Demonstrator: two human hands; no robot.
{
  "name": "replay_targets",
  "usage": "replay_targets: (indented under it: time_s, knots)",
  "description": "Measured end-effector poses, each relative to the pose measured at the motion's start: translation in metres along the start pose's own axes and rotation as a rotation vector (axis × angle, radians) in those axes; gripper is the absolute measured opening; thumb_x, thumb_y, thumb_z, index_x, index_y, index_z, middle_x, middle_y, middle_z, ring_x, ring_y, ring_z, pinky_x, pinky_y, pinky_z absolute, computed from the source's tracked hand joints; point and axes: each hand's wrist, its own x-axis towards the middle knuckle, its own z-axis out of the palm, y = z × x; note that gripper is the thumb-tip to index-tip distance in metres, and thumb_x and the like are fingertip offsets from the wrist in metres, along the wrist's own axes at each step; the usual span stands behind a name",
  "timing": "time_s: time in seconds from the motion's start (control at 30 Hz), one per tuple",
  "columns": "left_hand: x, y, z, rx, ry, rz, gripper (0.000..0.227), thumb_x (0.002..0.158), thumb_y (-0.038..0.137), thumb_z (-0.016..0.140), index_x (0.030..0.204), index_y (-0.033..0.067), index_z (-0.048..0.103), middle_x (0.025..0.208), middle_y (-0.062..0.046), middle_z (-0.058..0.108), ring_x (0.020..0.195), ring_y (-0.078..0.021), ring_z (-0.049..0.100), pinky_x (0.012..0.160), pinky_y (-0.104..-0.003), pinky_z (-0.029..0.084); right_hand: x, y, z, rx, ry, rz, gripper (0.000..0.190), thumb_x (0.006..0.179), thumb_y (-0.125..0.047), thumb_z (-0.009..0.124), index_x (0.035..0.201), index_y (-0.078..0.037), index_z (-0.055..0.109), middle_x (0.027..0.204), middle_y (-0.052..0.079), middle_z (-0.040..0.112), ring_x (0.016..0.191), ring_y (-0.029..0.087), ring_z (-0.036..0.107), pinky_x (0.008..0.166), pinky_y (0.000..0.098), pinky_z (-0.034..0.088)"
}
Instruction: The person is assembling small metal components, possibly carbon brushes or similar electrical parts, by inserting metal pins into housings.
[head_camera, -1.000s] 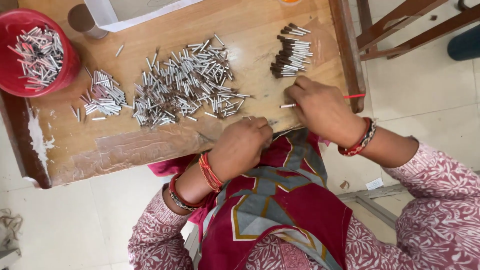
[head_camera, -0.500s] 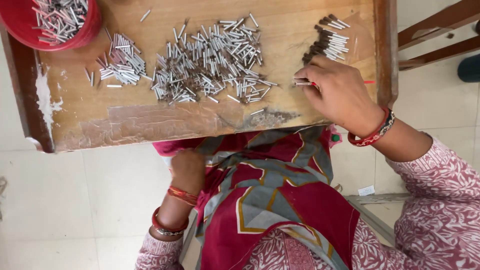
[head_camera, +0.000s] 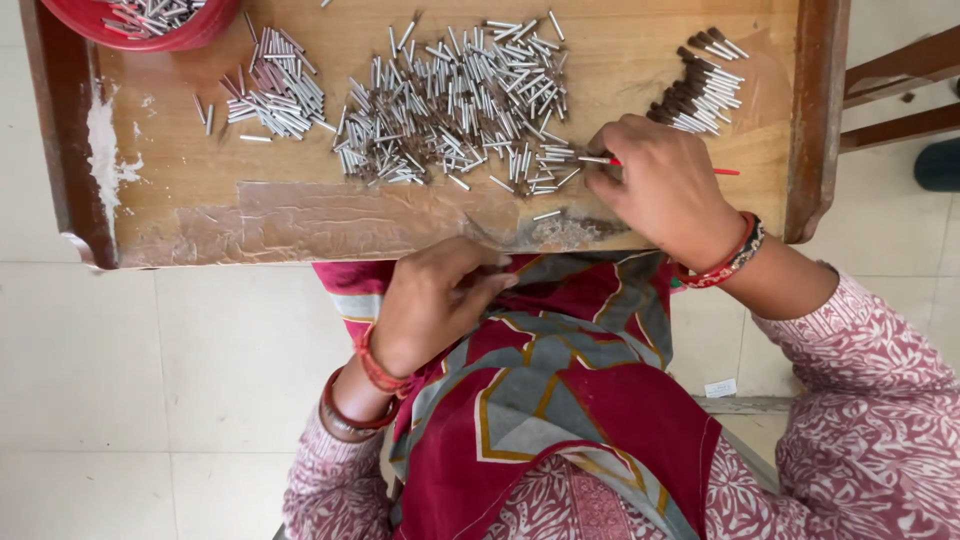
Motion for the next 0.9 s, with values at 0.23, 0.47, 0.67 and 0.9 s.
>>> replay_targets:
  time_s: [0.23,0.47,0.67,0.9]
  knots:
    - [0.047,-0.015,0.077,-0.337,0.137,-0.129,0.018,0.092,0.012,0.082,0.099,-0.0003,0.072,0.08,-0.003,0.071,0.062,-0.0077,0.062,0.056,-0.024,0.051,-0.025,-0.02,-0.024,0.281,0.112,0.18,0.023,0.091,-0.005,0.074,0.112,0.0,0.066,0.096,0.016,0.067,0.073,0.029,0.066,0.065,0.0362,0.052]
    - [0.067,-0.02,0.105,-1.196,0.026,-0.386,0.024,0.096,0.01,0.075,0.116,-0.0036,0.071,0.097,-0.004,0.075,0.081,-0.0099,0.07,0.069,-0.025,0.06,-0.049,-0.016,0.0,0.494,0.343,0.153,0.018,0.1,0.004,0.076,0.114,-0.002,0.066,0.107,0.01,0.069,0.082,0.015,0.066,0.068,0.0243,0.052]
    - [0.067,-0.02,0.108,-1.549,0.057,-0.367,0.025,0.096,0.003,0.077,0.119,-0.0056,0.07,0.108,-0.01,0.075,0.093,-0.0155,0.072,0.087,-0.029,0.06,-0.061,-0.029,0.01,0.691,0.436,0.164,0.016,0.097,0.004,0.08,0.108,-0.001,0.07,0.113,0.01,0.063,0.084,0.009,0.062,0.067,0.0199,0.05]
    - [0.064,-0.014,0.105,-1.592,0.069,-0.28,0.026,0.092,-0.003,0.078,0.117,-0.0025,0.072,0.108,-0.011,0.075,0.098,-0.0158,0.073,0.091,-0.032,0.062,-0.068,-0.026,0.012,0.951,0.436,0.198,0.015,0.101,-0.002,0.083,0.109,-0.003,0.07,0.112,0.006,0.058,0.09,0.008,0.061,0.077,0.02,0.051]
